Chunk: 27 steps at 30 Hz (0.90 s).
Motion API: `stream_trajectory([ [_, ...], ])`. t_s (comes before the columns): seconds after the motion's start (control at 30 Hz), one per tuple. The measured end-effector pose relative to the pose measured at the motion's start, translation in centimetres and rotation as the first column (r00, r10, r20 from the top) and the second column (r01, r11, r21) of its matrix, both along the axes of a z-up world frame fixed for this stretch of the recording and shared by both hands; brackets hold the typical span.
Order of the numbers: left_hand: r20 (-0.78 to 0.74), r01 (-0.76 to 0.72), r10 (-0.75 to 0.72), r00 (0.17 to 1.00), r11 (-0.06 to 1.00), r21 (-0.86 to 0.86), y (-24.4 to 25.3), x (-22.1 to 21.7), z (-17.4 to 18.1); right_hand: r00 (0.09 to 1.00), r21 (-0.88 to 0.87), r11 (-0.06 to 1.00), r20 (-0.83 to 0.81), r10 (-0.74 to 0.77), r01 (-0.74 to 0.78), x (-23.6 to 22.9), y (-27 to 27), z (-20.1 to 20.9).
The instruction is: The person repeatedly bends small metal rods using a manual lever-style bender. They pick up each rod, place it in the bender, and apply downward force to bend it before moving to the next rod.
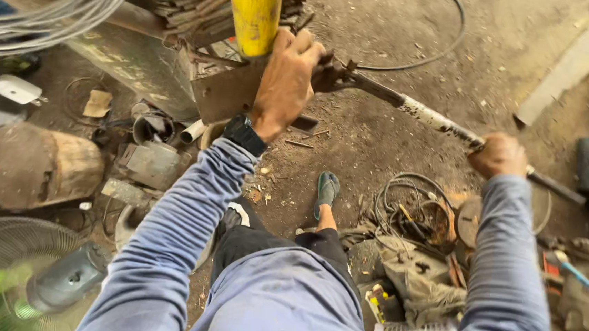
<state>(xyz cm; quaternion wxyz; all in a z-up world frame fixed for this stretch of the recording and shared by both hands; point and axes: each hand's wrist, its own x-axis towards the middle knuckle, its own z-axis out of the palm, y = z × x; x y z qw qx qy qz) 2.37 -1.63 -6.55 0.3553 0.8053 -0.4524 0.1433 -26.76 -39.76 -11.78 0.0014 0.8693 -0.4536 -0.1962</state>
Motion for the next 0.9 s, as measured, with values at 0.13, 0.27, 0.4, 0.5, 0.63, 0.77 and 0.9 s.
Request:
stream_trajectory([
  [0.13,0.033,0.050,-0.048,0.998,0.995,-0.083,0.1,0.3,-1.5,0.992,-0.088,0.995,0.117,-0.039,0.049,-7.2,10.3,-0.7],
  [0.27,0.147,0.028,-0.012,0.989,0.994,-0.109,0.0,0.8,-2.1,0.962,-0.067,0.983,0.227,-0.151,0.170,-10.7,24.8,-0.1],
  [0.4,0.227,-0.006,0.008,0.974,1.000,-0.010,-0.1,0.4,-3.2,0.834,0.159,0.940,0.434,-0.340,0.301,-10.6,39.8,-0.4],
  [0.5,0.368,-0.110,0.078,0.926,0.992,0.065,-1.6,1.2,-3.6,0.811,0.236,0.887,0.362,-0.459,0.397,-8.2,41.7,0.9],
  [0.63,0.584,-0.337,0.171,0.794,0.922,0.189,-2.4,0.2,-4.8,0.777,0.358,0.817,0.292,-0.558,0.452,-7.6,39.1,2.7],
  [0.77,0.631,-0.317,0.039,0.775,0.888,0.334,-2.9,0.3,-4.8,0.812,0.363,0.806,0.185,-0.554,0.468,-7.5,37.5,2.5],
  [0.9,0.620,-0.255,-0.010,0.784,0.906,0.337,-2.3,-0.3,-3.8,0.834,0.342,0.819,0.149,-0.531,0.460,-8.1,37.6,2.4],
])
